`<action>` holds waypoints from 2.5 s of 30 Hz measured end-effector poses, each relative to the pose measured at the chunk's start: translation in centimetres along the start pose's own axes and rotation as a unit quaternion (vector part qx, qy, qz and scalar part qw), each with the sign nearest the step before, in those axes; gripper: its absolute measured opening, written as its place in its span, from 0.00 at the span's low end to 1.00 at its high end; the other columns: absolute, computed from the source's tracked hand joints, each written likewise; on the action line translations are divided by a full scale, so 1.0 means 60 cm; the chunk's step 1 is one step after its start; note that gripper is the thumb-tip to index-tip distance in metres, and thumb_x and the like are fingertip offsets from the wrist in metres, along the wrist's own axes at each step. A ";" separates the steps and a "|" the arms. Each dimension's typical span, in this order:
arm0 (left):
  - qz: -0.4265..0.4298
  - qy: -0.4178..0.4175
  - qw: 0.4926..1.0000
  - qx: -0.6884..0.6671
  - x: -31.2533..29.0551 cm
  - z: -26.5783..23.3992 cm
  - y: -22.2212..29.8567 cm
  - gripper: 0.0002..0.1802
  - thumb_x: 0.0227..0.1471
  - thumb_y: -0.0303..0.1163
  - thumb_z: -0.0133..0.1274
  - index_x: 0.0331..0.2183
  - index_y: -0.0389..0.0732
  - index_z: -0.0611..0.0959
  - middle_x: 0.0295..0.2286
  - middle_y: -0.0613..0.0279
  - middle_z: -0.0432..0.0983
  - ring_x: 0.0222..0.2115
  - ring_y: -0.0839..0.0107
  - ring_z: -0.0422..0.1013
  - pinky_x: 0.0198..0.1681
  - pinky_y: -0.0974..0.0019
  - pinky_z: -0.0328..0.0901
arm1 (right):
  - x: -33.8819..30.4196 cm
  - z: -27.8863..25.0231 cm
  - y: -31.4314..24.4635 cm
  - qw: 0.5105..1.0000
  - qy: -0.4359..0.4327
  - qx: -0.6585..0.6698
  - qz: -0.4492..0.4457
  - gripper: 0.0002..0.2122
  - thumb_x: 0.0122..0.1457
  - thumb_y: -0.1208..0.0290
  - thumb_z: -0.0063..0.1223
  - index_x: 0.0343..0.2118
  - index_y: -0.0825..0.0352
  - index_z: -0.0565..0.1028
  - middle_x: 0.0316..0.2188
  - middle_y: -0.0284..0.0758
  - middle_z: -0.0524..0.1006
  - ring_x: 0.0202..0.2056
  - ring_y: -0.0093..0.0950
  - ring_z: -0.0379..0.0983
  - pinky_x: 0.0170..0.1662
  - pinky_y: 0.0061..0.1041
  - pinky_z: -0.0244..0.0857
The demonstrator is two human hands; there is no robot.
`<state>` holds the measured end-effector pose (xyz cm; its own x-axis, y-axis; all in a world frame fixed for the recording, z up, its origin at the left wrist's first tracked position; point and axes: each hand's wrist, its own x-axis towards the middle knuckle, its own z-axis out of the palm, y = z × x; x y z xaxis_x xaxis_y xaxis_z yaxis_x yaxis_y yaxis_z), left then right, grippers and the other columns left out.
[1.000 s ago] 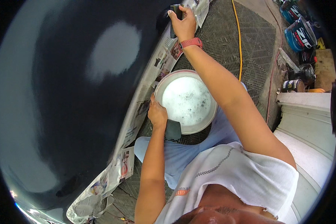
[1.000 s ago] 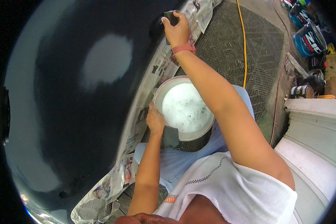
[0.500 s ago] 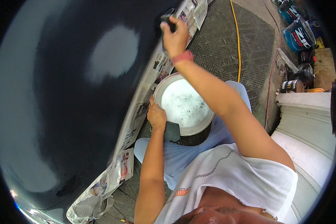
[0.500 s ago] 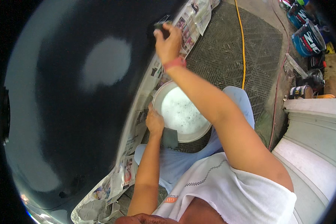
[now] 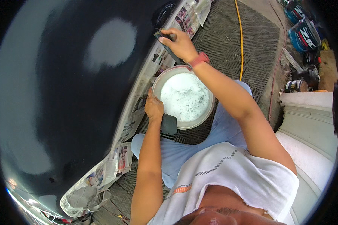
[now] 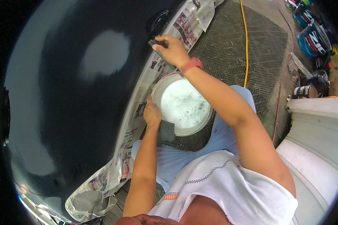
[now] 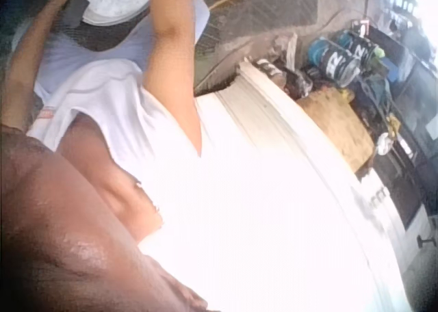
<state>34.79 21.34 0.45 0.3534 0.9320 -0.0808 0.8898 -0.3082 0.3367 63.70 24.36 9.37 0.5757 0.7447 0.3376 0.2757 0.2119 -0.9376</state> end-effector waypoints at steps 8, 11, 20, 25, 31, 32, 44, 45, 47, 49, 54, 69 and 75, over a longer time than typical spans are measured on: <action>0.090 0.160 0.983 -0.017 -0.020 -0.034 0.036 0.26 0.67 0.43 0.54 0.61 0.41 0.79 0.54 0.45 0.79 0.56 0.48 0.73 0.61 0.50 0.67 | -0.211 -0.066 -0.020 0.777 -0.157 0.481 0.374 0.18 0.76 0.59 0.49 0.59 0.67 0.75 0.47 0.39 0.83 0.41 0.31 0.85 0.43 0.36 0.83; 0.141 0.162 0.976 -0.043 -0.037 -0.061 0.062 0.27 0.71 0.46 0.51 0.61 0.39 0.78 0.56 0.50 0.78 0.58 0.54 0.72 0.63 0.51 0.64 | -0.215 -0.072 -0.033 0.756 -0.200 0.481 0.397 0.21 0.76 0.53 0.48 0.57 0.67 0.75 0.45 0.40 0.84 0.39 0.30 0.85 0.39 0.36 0.84; -0.035 -0.090 0.756 -0.648 -0.064 -0.083 0.162 0.21 0.70 0.46 0.57 0.54 0.42 0.83 0.53 0.63 0.80 0.55 0.73 0.72 0.62 0.63 0.63 | -0.199 -0.090 -0.045 0.806 -0.240 0.390 0.374 0.30 0.73 0.38 0.42 0.51 0.65 0.77 0.38 0.36 0.84 0.30 0.26 0.84 0.33 0.29 0.81; -0.073 -0.087 0.753 -0.648 -0.050 -0.105 0.179 0.11 0.63 0.36 0.66 0.45 0.46 0.83 0.40 0.70 0.81 0.44 0.78 0.73 0.59 0.67 0.64 | -0.195 -0.089 -0.031 0.797 -0.225 0.427 0.365 0.32 0.70 0.34 0.44 0.49 0.65 0.77 0.36 0.37 0.84 0.30 0.27 0.84 0.32 0.28 0.80; -0.099 -0.020 0.762 -0.640 -0.025 -0.108 0.172 0.10 0.62 0.31 0.66 0.35 0.47 0.78 0.38 0.68 0.83 0.39 0.80 0.77 0.44 0.69 0.72 | -0.202 -0.082 0.039 0.866 -0.242 0.352 0.260 0.33 0.67 0.46 0.63 0.61 0.72 0.73 0.49 0.39 0.81 0.45 0.25 0.81 0.51 0.28 0.75; -0.119 0.013 0.747 -0.654 -0.028 -0.113 0.168 0.11 0.62 0.31 0.66 0.38 0.47 0.77 0.37 0.69 0.83 0.35 0.79 0.78 0.39 0.69 0.74 | -0.190 -0.090 0.009 0.824 -0.296 0.384 0.292 0.36 0.63 0.52 0.70 0.65 0.73 0.70 0.55 0.41 0.78 0.53 0.28 0.77 0.57 0.30 0.71; -0.088 0.080 0.769 -0.628 -0.019 -0.121 0.172 0.18 0.65 0.34 0.63 0.51 0.48 0.73 0.39 0.67 0.84 0.42 0.76 0.78 0.49 0.62 0.75 | -0.191 -0.074 -0.046 0.998 -0.051 0.021 -0.018 0.32 0.57 0.63 0.73 0.63 0.68 0.72 0.59 0.48 0.75 0.59 0.46 0.74 0.64 0.39 0.67; -0.080 0.072 0.769 -0.630 -0.019 -0.115 0.178 0.18 0.65 0.35 0.63 0.51 0.48 0.73 0.39 0.66 0.84 0.42 0.76 0.78 0.49 0.62 0.74 | -0.198 -0.070 -0.060 0.996 -0.057 0.016 -0.061 0.32 0.57 0.63 0.73 0.63 0.68 0.73 0.59 0.49 0.75 0.60 0.47 0.73 0.64 0.40 0.67; -0.063 0.057 0.769 -0.634 -0.021 -0.104 0.192 0.19 0.66 0.36 0.61 0.53 0.47 0.73 0.40 0.65 0.84 0.42 0.75 0.78 0.49 0.62 0.74 | -0.217 -0.061 -0.061 0.995 -0.074 -0.019 -0.060 0.30 0.58 0.63 0.72 0.63 0.66 0.74 0.61 0.50 0.73 0.63 0.49 0.70 0.67 0.42 0.64; -0.054 0.046 0.773 -0.631 -0.025 -0.104 0.200 0.19 0.68 0.36 0.59 0.55 0.46 0.71 0.40 0.65 0.84 0.43 0.74 0.77 0.50 0.62 0.71 | -0.223 -0.050 -0.057 0.995 -0.080 -0.037 -0.055 0.30 0.58 0.63 0.71 0.63 0.65 0.75 0.62 0.51 0.72 0.64 0.50 0.68 0.68 0.43 0.63; -0.053 0.037 0.777 -0.626 -0.031 -0.106 0.210 0.17 0.70 0.39 0.56 0.56 0.47 0.72 0.47 0.63 0.81 0.47 0.73 0.77 0.54 0.61 0.73 | -0.227 -0.045 -0.067 0.996 -0.089 -0.021 -0.019 0.28 0.61 0.64 0.68 0.63 0.64 0.74 0.63 0.51 0.71 0.64 0.51 0.68 0.67 0.43 0.63; -0.079 -0.059 0.808 -0.581 -0.040 -0.130 0.141 0.30 0.62 0.35 0.65 0.60 0.51 0.70 0.53 0.58 0.77 0.54 0.67 0.74 0.57 0.54 0.69 | -0.222 -0.034 -0.014 0.894 -0.269 0.296 0.200 0.20 0.67 0.62 0.67 0.56 0.69 0.80 0.49 0.35 0.82 0.50 0.23 0.78 0.56 0.26 0.72; 0.025 0.040 0.985 -0.168 -0.031 -0.085 0.028 0.41 0.61 0.43 0.65 0.68 0.41 0.67 0.61 0.44 0.74 0.62 0.48 0.68 0.68 0.48 0.59 | -0.185 -0.071 0.012 0.818 -0.215 0.414 0.337 0.17 0.74 0.54 0.55 0.51 0.65 0.80 0.35 0.34 0.84 0.33 0.21 0.83 0.37 0.24 0.80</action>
<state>34.19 20.07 5.95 0.3576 0.9338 0.0132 0.7221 -0.2854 0.6302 60.81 13.53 5.29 0.0089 0.9849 -0.1727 -0.7113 -0.1152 -0.6934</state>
